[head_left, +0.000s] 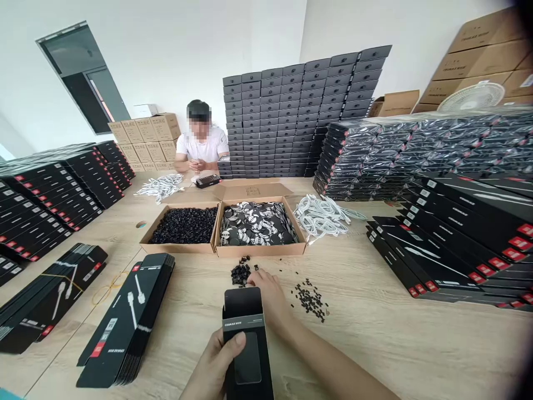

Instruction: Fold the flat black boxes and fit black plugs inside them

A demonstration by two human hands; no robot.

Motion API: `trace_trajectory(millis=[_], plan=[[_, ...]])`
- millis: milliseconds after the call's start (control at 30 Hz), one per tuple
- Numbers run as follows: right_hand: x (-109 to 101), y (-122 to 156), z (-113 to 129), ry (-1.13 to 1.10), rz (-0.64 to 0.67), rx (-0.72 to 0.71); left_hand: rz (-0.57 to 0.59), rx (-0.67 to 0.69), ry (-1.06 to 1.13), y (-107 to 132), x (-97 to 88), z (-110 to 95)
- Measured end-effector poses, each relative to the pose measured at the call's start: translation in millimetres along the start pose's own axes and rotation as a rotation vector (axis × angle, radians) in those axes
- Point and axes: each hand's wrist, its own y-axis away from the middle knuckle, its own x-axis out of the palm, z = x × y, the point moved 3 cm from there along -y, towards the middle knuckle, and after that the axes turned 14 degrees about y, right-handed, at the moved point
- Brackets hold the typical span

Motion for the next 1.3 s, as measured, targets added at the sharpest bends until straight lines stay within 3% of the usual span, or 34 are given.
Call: trace_trajectory(millis=[133, 267, 333, 433, 533, 667, 800, 867, 933, 1033, 1200, 1300], plan=[[-5.8, 5.7, -4.6, -0.11, -0.024, -0.014, -0.013, 0.009, 0.129, -4.7, 1.5, 6.1], [-36.5, 8.4, -11.3, -0.308, -0.044, 0.028, -0.008, 0.069, 0.117, -6.0, 14.8, 3.4], [-55.0, 12.6, -9.1, -0.564, 0.04, 0.044, 0.024, 0.066, 0.08, -5.5, 23.0, 2.8], [-72.0, 22.5, 0.0, -0.943, 0.306, 0.098, 0.099, 0.043, 0.052, -4.3, 32.7, 4.4], [-76.3, 30.0, 4.1, -1.122, 0.431, 0.184, 0.099, 0.01, 0.06, -3.5, 36.7, 7.0], [-71.9, 33.0, 1.7, -1.199, 0.423, 0.251, 0.056, -0.043, 0.072, -2.6, 38.3, 9.8], [-65.5, 33.2, 1.3, -1.242, 0.437, 0.292, 0.092, -0.06, 0.081, -1.7, 40.9, 10.9], [-65.1, 32.0, -0.3, -1.22, 0.398, 0.284, 0.114, -0.051, 0.097, -1.6, 43.2, 10.1], [-72.0, 30.2, -5.3, -1.089, 0.211, 0.214, 0.128, -0.025, 0.103, -1.6, 46.1, 8.1], [-92.0, 33.8, -10.5, -0.685, -0.083, 0.022, 0.135, 0.014, 0.096, -2.1, 49.7, 5.6], [-105.0, 49.0, -3.6, -0.192, 0.032, -0.325, 0.161, 0.068, -0.042, -3.2, 49.0, 9.4], [-103.3, 52.5, -1.5, -0.025, 0.011, -0.418, 0.158, 0.127, -0.157, -1.8, 49.1, 11.3]])
